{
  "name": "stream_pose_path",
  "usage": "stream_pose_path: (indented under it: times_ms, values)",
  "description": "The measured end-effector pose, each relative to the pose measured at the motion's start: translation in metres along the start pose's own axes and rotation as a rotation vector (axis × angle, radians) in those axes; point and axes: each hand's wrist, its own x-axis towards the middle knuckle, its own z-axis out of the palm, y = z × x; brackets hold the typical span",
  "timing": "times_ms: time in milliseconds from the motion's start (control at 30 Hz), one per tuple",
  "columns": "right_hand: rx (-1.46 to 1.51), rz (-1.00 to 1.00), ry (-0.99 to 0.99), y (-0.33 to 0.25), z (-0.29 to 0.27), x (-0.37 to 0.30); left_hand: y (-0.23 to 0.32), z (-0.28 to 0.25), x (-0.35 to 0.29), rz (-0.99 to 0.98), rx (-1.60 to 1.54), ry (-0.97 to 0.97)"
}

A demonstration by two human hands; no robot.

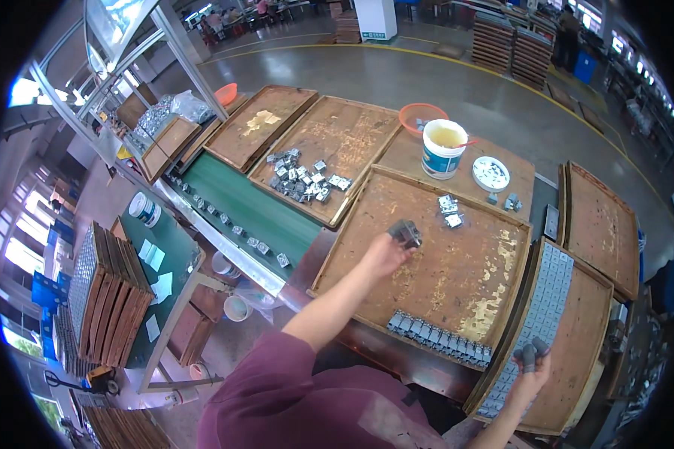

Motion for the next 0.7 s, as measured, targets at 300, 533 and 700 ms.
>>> stream_pose_path:
  times_ms: [300, 533, 700]
  values:
    - [0.004, -0.018, -0.128, -0.021, 0.048, -0.031, -0.045, 0.074, -0.1, -0.117, 0.31, -0.103]
    - [0.124, 0.1, -0.178, -0.024, 0.057, -0.061, -0.066, 0.1, -0.155, -0.37, 0.374, -0.064]
    - [0.11, 0.156, -0.34, -0.036, 0.07, -0.07, -0.053, 0.108, -0.167, -0.21, 0.385, -0.311]
